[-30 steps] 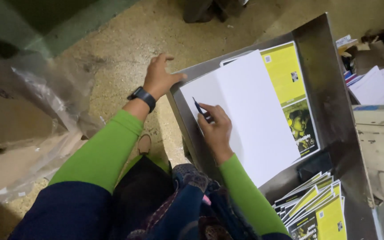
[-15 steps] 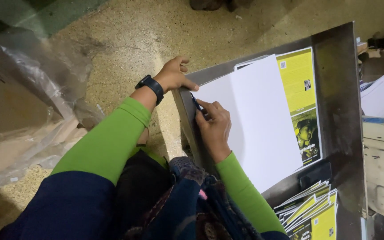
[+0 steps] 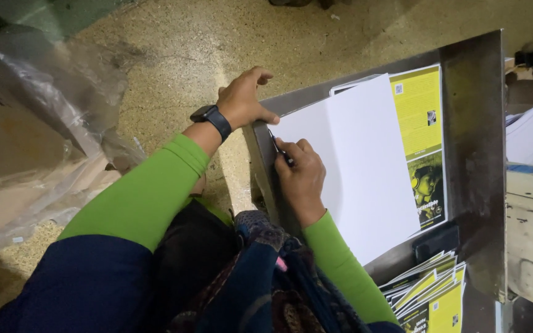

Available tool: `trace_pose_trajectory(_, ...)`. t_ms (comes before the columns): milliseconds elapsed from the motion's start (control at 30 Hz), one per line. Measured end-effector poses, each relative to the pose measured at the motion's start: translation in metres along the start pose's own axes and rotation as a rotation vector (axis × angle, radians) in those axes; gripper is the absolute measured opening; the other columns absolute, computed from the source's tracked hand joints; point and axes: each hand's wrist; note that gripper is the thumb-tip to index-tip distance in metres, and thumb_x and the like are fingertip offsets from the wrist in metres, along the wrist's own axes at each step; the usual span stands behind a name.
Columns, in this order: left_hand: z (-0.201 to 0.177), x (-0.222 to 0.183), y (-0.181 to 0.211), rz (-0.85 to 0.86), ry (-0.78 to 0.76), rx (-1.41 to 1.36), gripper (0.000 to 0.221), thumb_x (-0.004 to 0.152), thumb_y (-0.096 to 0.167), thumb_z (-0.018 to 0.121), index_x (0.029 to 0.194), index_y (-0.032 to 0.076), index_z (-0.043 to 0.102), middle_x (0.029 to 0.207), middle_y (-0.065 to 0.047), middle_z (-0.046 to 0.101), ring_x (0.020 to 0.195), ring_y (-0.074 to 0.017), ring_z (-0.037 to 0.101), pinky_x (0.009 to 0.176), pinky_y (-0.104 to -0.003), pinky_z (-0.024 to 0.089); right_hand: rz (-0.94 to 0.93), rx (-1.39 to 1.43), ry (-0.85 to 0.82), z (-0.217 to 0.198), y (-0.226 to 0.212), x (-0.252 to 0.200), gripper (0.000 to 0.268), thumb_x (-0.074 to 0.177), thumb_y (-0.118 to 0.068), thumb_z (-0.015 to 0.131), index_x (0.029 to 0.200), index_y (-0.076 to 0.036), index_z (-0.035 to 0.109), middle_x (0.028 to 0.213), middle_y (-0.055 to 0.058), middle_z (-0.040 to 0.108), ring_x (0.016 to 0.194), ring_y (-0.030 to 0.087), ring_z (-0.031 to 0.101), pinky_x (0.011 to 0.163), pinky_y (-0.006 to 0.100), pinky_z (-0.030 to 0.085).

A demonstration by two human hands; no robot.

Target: The person repeatedly picks up printed sheets, aligns them on a metal table, and trims the edges with a small handheld blade. After each cut, the trimmed sheet is placed into a growing stack. The process is repeated for multiple sheets throughout the clip.

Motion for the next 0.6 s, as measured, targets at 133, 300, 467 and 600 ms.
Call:
trace_pose_trajectory(133, 0.009, 0.002, 0.001, 0.023, 0.042, 0.18, 0.077, 0.063, 0.029, 0.093, 0.123, 0.022, 0.046, 0.128, -0.005, 0.051, 0.122, -0.0372, 0.048, 0.096, -0.06, 0.032, 0.022, -0.032, -0.041, -0.008, 0.002, -0.009, 0.017, 0.077, -0.02, 0.07, 0.093, -0.02, 0.074, 0.07, 0.006, 0.056, 0.066, 0.033, 0.062, 0.064, 0.042, 0.049)
trace_pose_trajectory(300, 0.016, -0.007, 0.009, 0.188, 0.148, 0.295, 0.041, 0.059, 0.021, 0.09, 0.087, 0.03, 0.062, 0.135, -0.005, 0.053, 0.129, -0.0292, 0.042, 0.091, -0.052, 0.026, -0.039, 0.02, -0.08, -0.02, 0.006, -0.029, 0.019, 0.084, -0.012, 0.063, 0.101, -0.013, 0.072, 0.074, -0.001, 0.05, 0.06, 0.016, 0.052, 0.053, 0.033, 0.04)
trace_pose_trajectory(467, 0.031, -0.005, 0.006, 0.281, 0.17, 0.421, 0.029, 0.066, 0.009, 0.077, 0.075, 0.036, 0.071, 0.137, -0.008, 0.053, 0.124, -0.0319, 0.043, 0.086, -0.051, 0.027, -0.008, 0.047, -0.12, -0.029, 0.02, -0.052, 0.02, 0.084, -0.012, 0.062, 0.102, -0.011, 0.071, 0.075, 0.0, 0.05, 0.059, 0.016, 0.051, 0.053, 0.033, 0.039)
trace_pose_trajectory(600, 0.04, -0.005, 0.002, 0.323, 0.187, 0.443, 0.027, 0.075, 0.008, 0.072, 0.075, 0.036, 0.073, 0.135, -0.01, 0.056, 0.123, -0.035, 0.043, 0.087, -0.054, 0.026, -0.01, 0.058, -0.118, -0.037, 0.03, -0.074, 0.02, 0.084, -0.011, 0.064, 0.103, -0.01, 0.072, 0.072, 0.0, 0.05, 0.059, 0.015, 0.049, 0.052, 0.032, 0.038)
Point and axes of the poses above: each hand's wrist, its own x-axis towards the middle knuckle, its own z-axis out of the palm, y = z × x
